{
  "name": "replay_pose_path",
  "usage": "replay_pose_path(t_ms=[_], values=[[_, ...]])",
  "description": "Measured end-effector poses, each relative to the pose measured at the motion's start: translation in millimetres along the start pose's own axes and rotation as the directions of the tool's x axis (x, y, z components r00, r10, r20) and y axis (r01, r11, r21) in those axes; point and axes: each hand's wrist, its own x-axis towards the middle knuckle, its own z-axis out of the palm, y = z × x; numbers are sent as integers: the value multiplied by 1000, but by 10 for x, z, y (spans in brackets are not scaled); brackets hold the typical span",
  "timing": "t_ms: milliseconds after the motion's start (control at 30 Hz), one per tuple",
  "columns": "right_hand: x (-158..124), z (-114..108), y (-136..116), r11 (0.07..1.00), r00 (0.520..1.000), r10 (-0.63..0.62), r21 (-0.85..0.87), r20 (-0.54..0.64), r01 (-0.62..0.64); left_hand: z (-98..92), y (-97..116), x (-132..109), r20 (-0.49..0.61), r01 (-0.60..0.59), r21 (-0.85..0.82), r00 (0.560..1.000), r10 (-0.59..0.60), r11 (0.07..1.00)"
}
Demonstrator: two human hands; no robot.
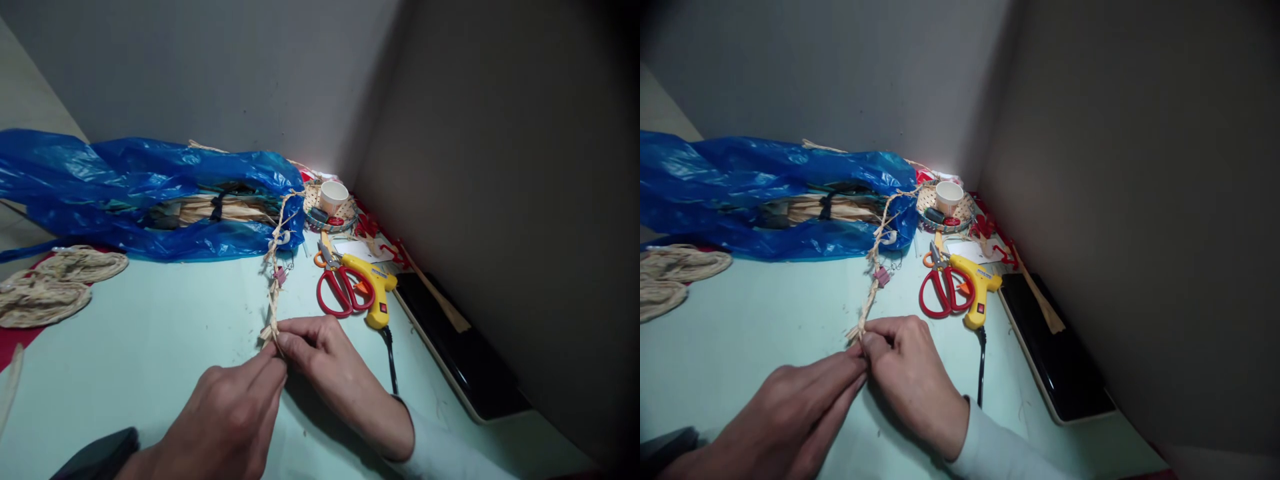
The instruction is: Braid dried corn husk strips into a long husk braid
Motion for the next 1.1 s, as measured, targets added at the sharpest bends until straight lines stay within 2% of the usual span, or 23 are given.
replay_pose_path(t_ms=[67, 133, 200, 267, 333, 367, 433, 500, 633, 700, 900, 1000, 1100], values=[[1, -3, -16, 997, 999, 40, 62, -1, -40, 10, -8, -21, -25, -78, 91, 996, 81, 993], [10, -4, -10, 992, 998, 67, 105, -8, -66, -39, -23, -6, -11, -98, 85, 995, 99, 992], [23, -5, 4, 988, 998, 65, 141, -18, -61, -119, -54, 43, -2, 7, 0, 1000, -7, 1000], [29, -5, 7, 987, 999, 39, 156, -36, -33, -184, -107, 115, 19, 239, -127, 971, -239, 963], [24, -3, -4, 988, 999, 17, 152, -48, -9, -198, -175, 186, 96, 464, -330, 883, -460, 822], [17, 0, -11, 989, 999, 8, 151, -43, -2, -186, -209, 216, 171, 533, -465, 837, -520, 707], [-1, 7, -16, 989, 1000, -18, 148, -7, 19, -141, -266, 253, 337, 582, -693, 784, -522, 427], [-18, 14, -4, 993, 998, -58, 105, 17, 56, -102, -298, 266, 443, 582, -780, 773, -454, 230], [-50, 18, 36, 990, 995, -97, -107, -29, 93, -101, -274, 269, 535, 631, -771, 714, -451, 84], [-68, 12, 33, 974, 995, -92, -213, -45, 81, -114, -239, 268, 540, 643, -764, 686, -487, 59], [-130, -2, -39, 866, 993, -91, -498, -70, 44, -111, -199, 248, 475, 658, -738, 667, -574, 153], [-162, 16, -21, 763, 988, -143, -643, -65, 68, -120, -211, 255, 443, 677, -702, 659, -608, 221], [-197, 45, 37, 595, 950, -309, -787, -38, 162, -129, -223, 263, 412, 679, -676, 670, -617, 287]])
